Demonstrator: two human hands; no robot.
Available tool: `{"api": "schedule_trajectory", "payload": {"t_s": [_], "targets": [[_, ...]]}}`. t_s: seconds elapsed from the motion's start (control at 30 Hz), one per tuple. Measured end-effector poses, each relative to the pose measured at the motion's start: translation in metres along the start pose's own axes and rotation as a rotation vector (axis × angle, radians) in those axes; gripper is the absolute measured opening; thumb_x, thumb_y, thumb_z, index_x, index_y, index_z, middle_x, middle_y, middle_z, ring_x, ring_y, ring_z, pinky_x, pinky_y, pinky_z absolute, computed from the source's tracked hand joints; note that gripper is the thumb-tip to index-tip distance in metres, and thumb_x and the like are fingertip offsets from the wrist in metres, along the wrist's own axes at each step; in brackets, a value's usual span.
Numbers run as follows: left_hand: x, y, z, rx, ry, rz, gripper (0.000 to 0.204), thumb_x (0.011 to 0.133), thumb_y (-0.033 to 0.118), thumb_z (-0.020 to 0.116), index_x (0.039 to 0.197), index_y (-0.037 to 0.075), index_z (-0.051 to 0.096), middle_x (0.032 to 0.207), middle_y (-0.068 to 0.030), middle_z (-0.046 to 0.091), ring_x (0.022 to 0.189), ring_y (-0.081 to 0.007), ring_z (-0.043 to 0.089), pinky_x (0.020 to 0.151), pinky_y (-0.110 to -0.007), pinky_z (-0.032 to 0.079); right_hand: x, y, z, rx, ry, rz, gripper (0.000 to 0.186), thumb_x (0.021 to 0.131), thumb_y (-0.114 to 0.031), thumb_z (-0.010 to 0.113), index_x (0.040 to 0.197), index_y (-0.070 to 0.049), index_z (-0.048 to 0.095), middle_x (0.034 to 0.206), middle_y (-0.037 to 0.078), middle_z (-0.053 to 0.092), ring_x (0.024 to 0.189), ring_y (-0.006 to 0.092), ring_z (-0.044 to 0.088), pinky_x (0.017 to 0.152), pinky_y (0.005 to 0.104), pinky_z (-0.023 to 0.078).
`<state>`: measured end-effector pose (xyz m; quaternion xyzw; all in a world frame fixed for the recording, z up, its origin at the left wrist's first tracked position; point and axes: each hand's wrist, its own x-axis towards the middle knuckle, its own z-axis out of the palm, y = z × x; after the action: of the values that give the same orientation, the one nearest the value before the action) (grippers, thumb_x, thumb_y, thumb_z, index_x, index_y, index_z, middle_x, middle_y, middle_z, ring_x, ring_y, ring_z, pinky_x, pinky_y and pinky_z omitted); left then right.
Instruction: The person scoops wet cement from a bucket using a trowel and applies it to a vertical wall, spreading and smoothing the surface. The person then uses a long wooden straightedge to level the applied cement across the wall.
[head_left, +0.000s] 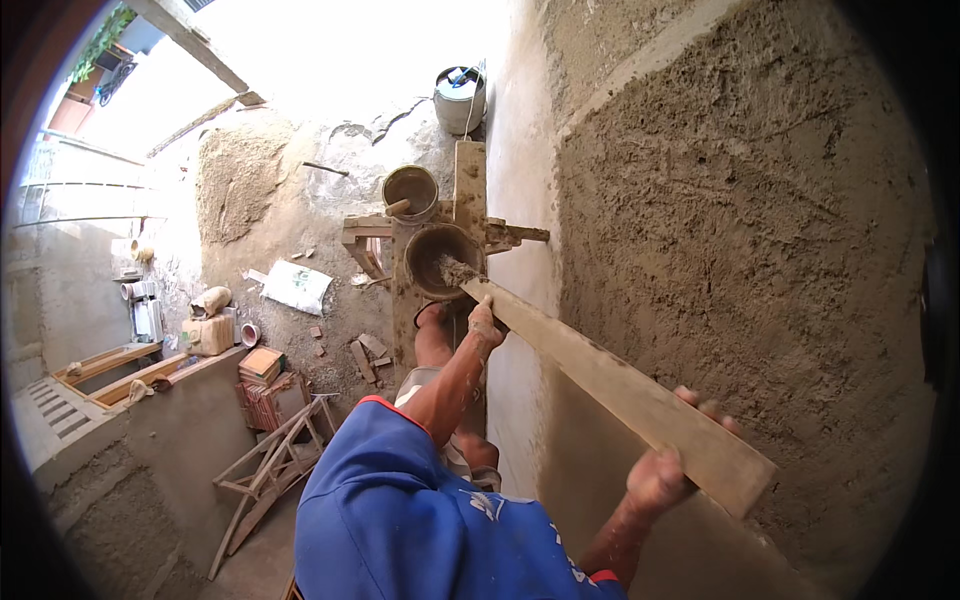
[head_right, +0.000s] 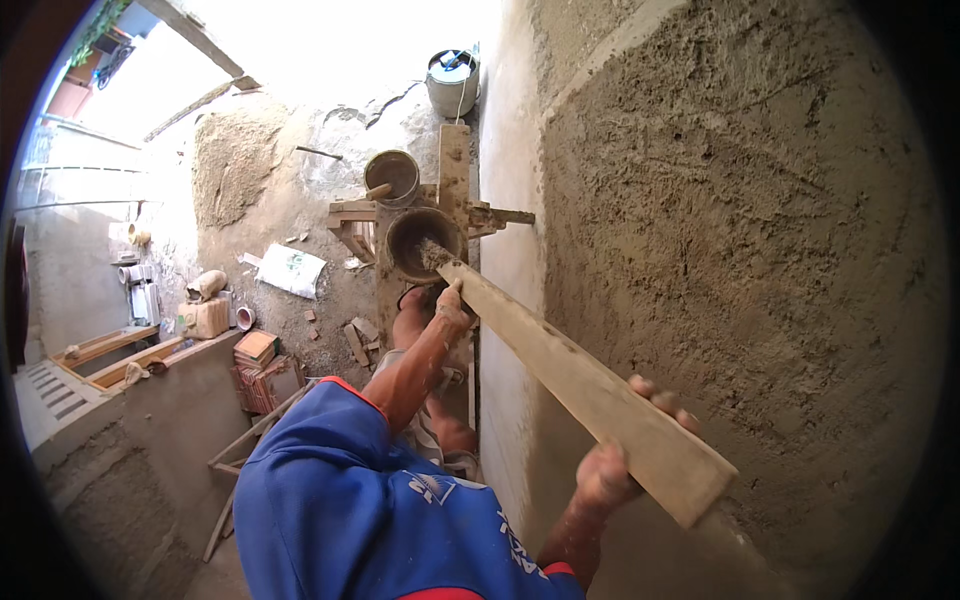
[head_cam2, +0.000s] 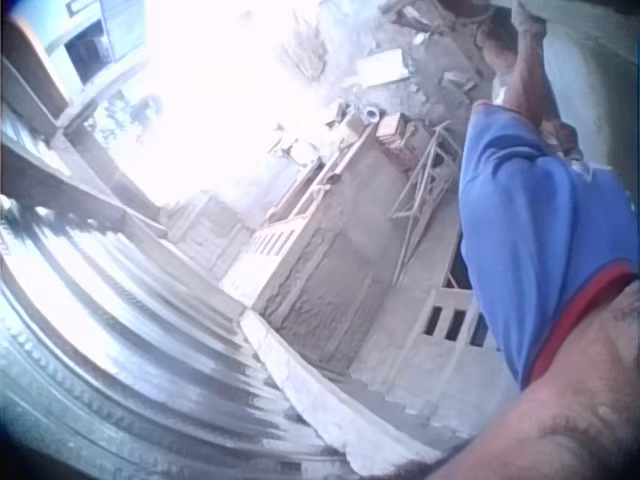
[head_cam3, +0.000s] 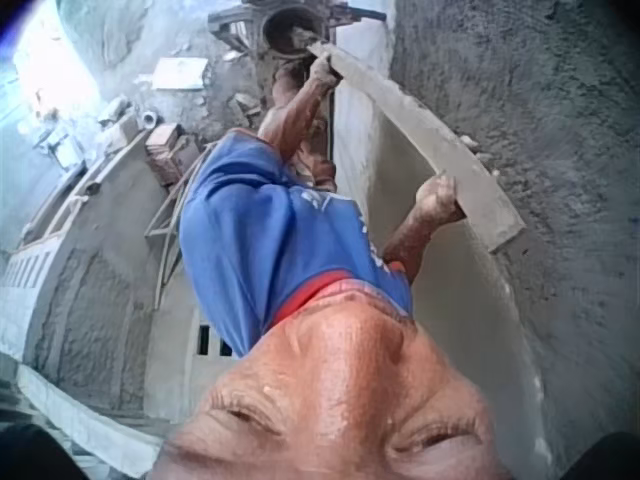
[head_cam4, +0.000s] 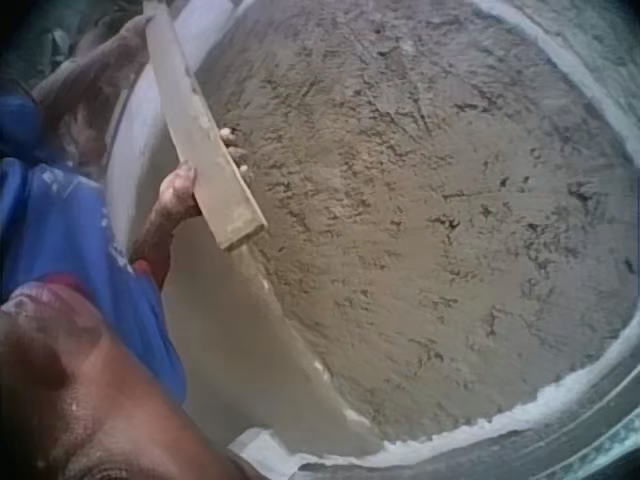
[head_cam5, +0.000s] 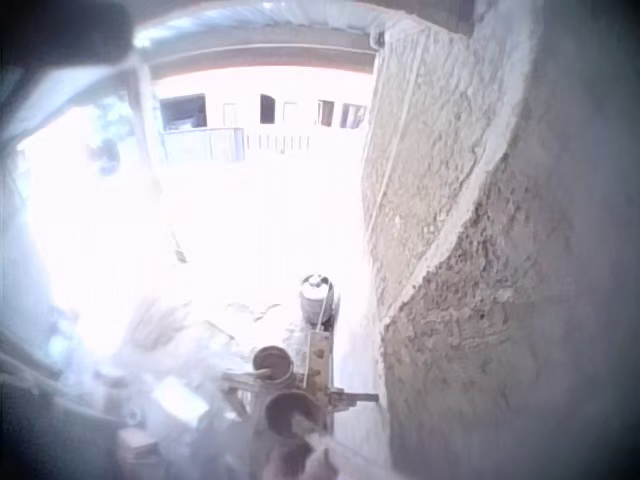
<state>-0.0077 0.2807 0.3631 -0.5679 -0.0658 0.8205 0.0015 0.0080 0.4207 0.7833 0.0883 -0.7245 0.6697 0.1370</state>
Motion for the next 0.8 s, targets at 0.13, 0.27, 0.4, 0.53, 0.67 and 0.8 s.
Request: {"api": "schedule_trajectory", "payload": {"t_s": [0.13, 0.27, 0.4, 0.53, 0.67, 0.8], "targets": [[0.0, 0.025, 0.003, -0.062, 0.004, -0.03, 0.031, 0.092, 0.033, 0.052, 0.111, 0.009, 0.056, 0.103, -0.01, 0.063, 0.094, -0.0295, 0.062, 0.084, -0.05, 0.051, -0.001, 0.012, 0.055, 0.03, -0.12, 0.044, 0.073, 0.063, -0.017, 0.066, 0.128, -0.013, 0.033, 0.106, 0.003, 0.043, 0.108, 0.0237, 0.045, 0.102, 0.0472, 0.034], [-0.013, 0.023, -0.001, -0.038, 0.067, -0.07, 0.034, 0.093, 0.038, 0.05, 0.11, 0.01, 0.056, 0.101, -0.0103, 0.063, 0.093, -0.0308, 0.062, 0.084, -0.049, 0.051, 0.009, -0.035, 0.053, 0.004, -0.081, 0.062, 0.075, 0.061, -0.016, 0.066, 0.128, -0.013, 0.033, 0.107, 0.003, 0.043, 0.108, 0.0238, 0.045, 0.102, 0.048, 0.035], [-0.024, 0.001, 0.009, -0.028, 0.076, -0.122, 0.039, 0.093, 0.042, 0.05, 0.114, 0.009, 0.056, 0.11, -0.0093, 0.062, 0.098, -0.0285, 0.061, 0.086, -0.048, 0.051, 0.007, -0.075, 0.02, -0.018, 0.004, -0.001, 0.073, 0.062, -0.023, 0.065, 0.128, -0.012, 0.035, 0.105, 0.005, 0.046, 0.103, 0.024, 0.049, 0.101, 0.0475, 0.036], [-0.096, -0.047, 0.024, 0.128, 0.08, -0.078, 0.043, 0.092, 0.043, 0.051, 0.119, 0.008, 0.053, 0.114, -0.0087, 0.061, 0.103, -0.0272, 0.059, 0.09, -0.047, 0.048, -0.017, -0.113, -0.08, -0.008, 0.2, -0.025, 0.08, 0.068, -0.033, 0.065, 0.135, -0.007, 0.031, 0.115, 0.011, 0.049, 0.11, 0.029, 0.049, 0.105, 0.0483, 0.035], [-0.124, -0.076, 0.017, 0.307, 0.006, -0.132, 0.042, 0.091, 0.041, 0.054, 0.116, 0.007, 0.055, 0.113, -0.0089, 0.062, 0.101, -0.0272, 0.06, 0.092, -0.047, 0.047, -0.091, -0.112, -0.176, -0.051, 0.482, 0.077, 0.079, 0.075, -0.033, 0.059, 0.14, -0.007, 0.025, 0.122, 0.011, 0.051, 0.118, 0.0296, 0.047, 0.105, 0.0477, 0.036], [-0.089, -0.094, 0.004, 0.598, 0.063, -0.009, 0.045, 0.09, 0.04, 0.056, 0.121, 0.009, 0.047, 0.109, -0.0102, 0.06, 0.092, -0.0287, 0.063, 0.078, -0.049, 0.053, -0.2, -0.055, -0.233, 0.272, 0.905, 0.38, 0.062, 0.083, -0.031, 0.06, 0.134, -0.002, 0.037, 0.131, 0.011, 0.048, 0.121, 0.0273, 0.046, 0.105, 0.0467, 0.036]]}}
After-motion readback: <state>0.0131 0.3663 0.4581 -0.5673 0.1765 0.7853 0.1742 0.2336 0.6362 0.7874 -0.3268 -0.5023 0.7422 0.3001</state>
